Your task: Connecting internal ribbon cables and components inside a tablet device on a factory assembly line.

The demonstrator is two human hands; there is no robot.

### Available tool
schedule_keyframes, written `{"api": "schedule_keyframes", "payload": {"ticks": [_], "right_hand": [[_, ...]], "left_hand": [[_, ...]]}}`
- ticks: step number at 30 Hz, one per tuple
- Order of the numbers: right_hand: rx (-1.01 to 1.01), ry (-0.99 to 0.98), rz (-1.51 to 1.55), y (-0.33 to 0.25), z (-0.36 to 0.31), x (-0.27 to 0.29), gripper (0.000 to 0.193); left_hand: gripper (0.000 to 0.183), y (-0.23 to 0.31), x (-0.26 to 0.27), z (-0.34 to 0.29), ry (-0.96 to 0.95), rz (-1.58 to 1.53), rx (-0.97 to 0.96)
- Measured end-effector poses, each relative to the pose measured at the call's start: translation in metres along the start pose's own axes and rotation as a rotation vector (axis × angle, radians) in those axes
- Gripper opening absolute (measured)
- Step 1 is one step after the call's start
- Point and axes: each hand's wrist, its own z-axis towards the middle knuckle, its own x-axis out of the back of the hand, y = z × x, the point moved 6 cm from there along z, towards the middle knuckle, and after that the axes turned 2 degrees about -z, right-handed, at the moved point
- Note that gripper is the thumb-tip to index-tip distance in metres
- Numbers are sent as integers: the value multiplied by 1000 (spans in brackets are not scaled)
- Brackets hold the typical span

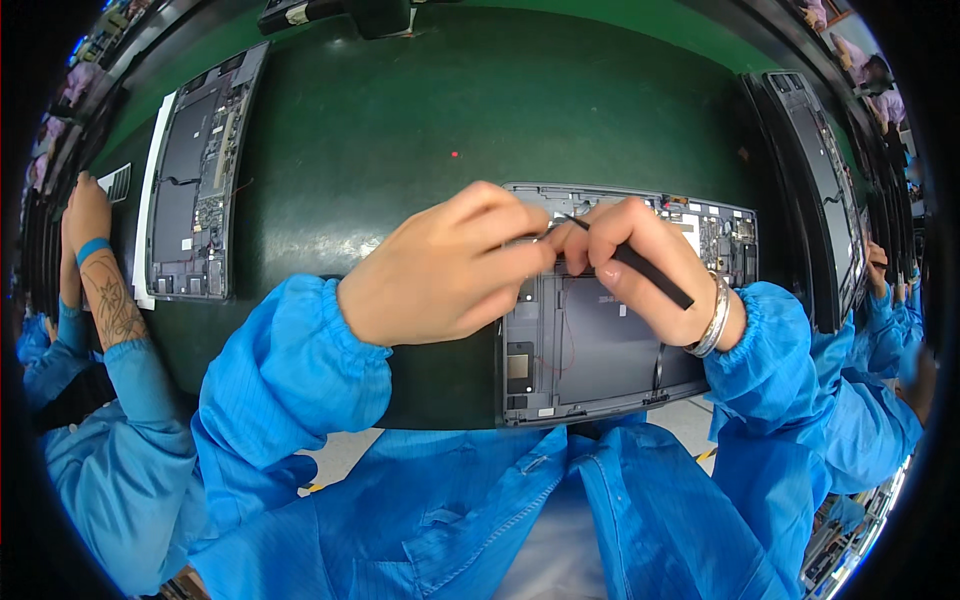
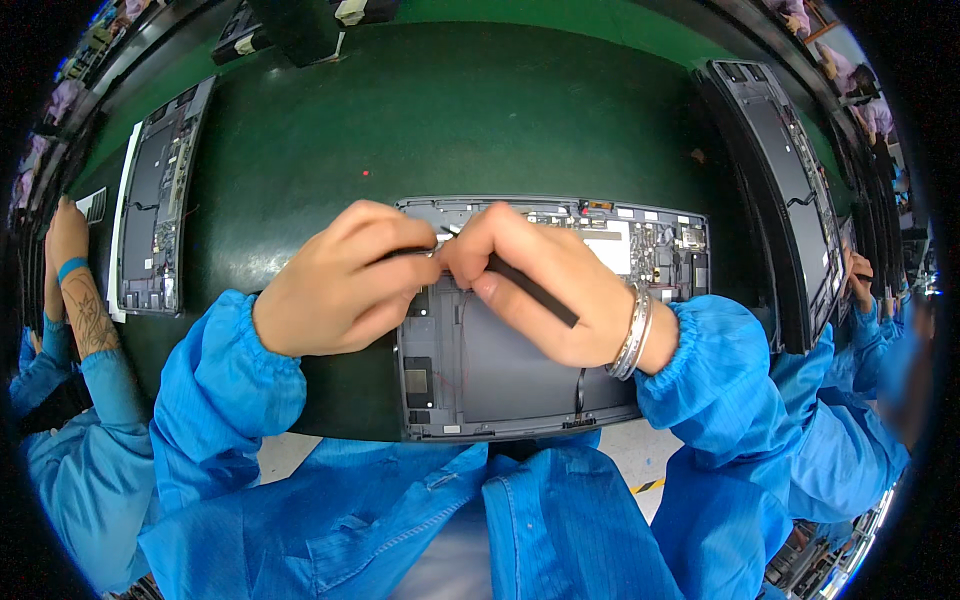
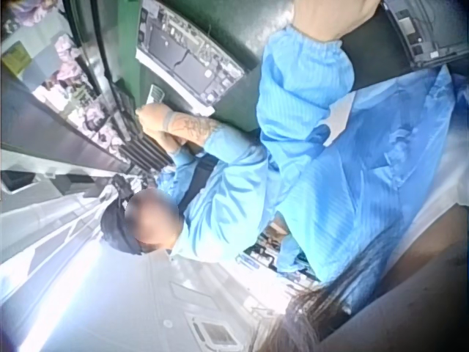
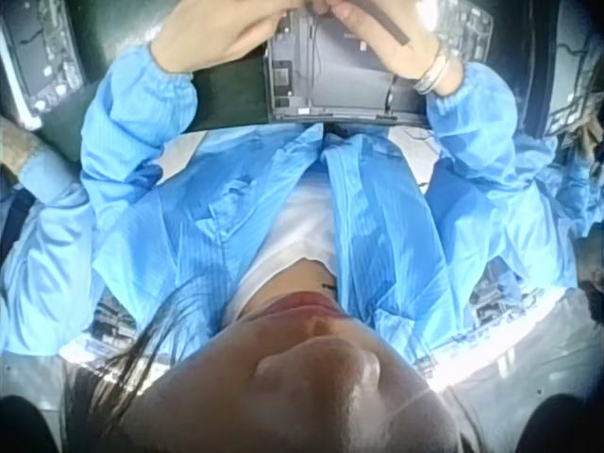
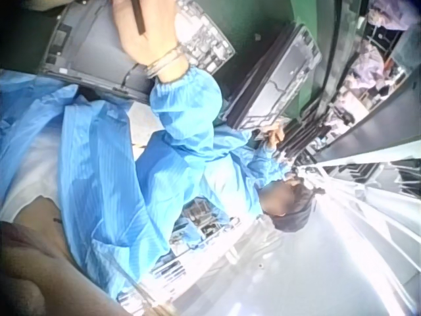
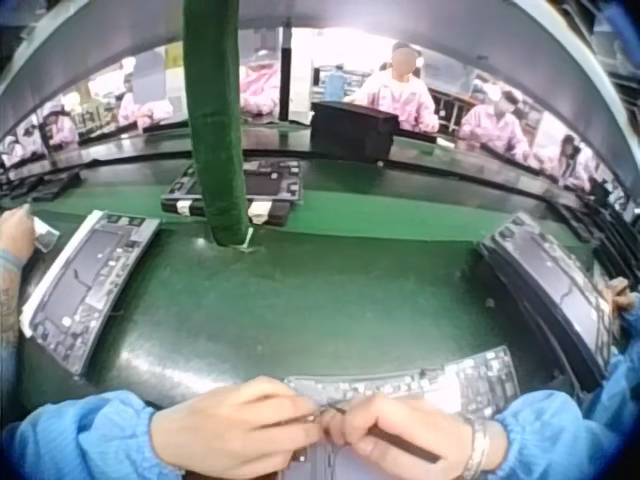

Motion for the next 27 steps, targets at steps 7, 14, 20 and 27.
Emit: {"api": "schedule_keyframes", "payload": {"ticks": [7, 14, 20, 27], "right_hand": [[156, -69, -152, -1, -1, -3, 6], [315, -109, -310, -10, -2, -12, 18], [349, -124, -350, -12, 0, -12, 19], [585, -161, -561, -21, 0, -22, 22]], "left_hand": [[20, 20, 11, -17, 271, -211, 547], [31, 59, -24, -21, 158, -455, 612], [34, 59, -24, -15, 95, -433, 613], [25, 56, -25, -15, 96, -405, 613]]}}
